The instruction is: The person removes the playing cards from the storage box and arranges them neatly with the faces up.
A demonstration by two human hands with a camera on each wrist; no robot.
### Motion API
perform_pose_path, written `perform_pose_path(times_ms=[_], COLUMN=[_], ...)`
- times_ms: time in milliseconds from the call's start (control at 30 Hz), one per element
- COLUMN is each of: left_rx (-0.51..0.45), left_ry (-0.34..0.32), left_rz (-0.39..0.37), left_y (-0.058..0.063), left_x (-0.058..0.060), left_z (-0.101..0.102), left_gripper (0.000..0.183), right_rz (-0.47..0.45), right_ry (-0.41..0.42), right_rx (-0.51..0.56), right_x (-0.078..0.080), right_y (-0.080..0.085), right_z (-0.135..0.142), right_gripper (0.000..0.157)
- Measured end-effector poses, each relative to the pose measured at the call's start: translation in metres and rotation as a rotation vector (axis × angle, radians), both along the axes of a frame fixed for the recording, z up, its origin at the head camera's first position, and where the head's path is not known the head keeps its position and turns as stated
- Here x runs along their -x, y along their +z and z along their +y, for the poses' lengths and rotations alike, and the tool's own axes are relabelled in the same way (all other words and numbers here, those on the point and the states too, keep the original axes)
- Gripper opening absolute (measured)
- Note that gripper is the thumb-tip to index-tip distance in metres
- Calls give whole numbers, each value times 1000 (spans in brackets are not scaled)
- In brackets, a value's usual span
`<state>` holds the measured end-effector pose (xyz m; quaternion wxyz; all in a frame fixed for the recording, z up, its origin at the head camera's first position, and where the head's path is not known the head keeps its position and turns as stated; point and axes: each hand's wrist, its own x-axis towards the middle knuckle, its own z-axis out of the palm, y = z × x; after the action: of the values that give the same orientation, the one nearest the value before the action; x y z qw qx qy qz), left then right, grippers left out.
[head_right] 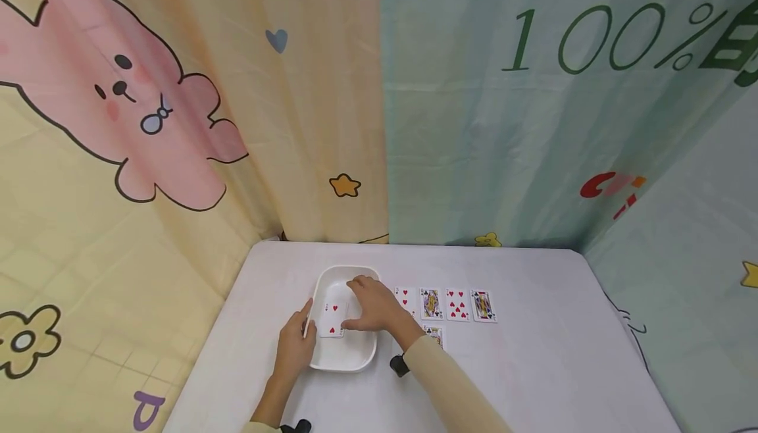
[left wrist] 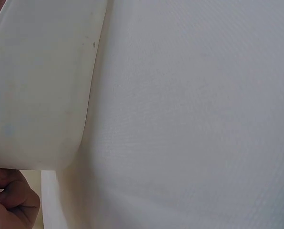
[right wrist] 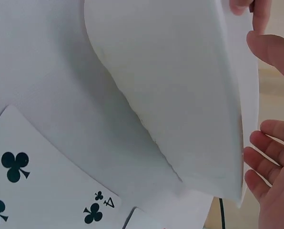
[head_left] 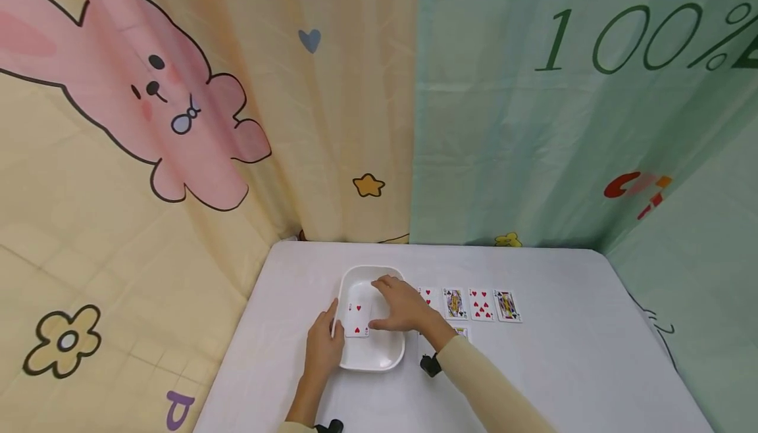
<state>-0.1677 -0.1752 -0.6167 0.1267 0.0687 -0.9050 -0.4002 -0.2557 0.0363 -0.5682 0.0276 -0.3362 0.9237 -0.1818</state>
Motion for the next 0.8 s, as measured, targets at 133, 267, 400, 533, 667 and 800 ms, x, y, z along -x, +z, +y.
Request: perform_pose_path(times_ms=[133, 267, 400, 533, 667, 800], left_rx=[12, 15, 8, 13, 15, 26], left_ry=[-5, -9, -4, 0, 2, 10], left_rz=[11, 29, 20, 41, 61, 67], left_y=[0, -1, -2, -4, -5, -4], left_x=[-1, 0, 0, 1, 1, 0], left_z=[-1, -1, 0, 1, 1, 1], left_gripper=[52, 52, 52, 52, 51, 51], right_rz=[-8, -21, -1, -5, 2, 30], right_ry=[5, -7, -16, -35, -57, -65], right_rx=[-56, -139, -233, -307, -362, -407], right_x=[0, -2, -3, -3, -4, -4], right_y=[-7, -14, -17, -17, -20, -26], right_z=[-12, -21, -27, -31, -35, -39], right_gripper=[97, 103, 106, 111, 111, 107])
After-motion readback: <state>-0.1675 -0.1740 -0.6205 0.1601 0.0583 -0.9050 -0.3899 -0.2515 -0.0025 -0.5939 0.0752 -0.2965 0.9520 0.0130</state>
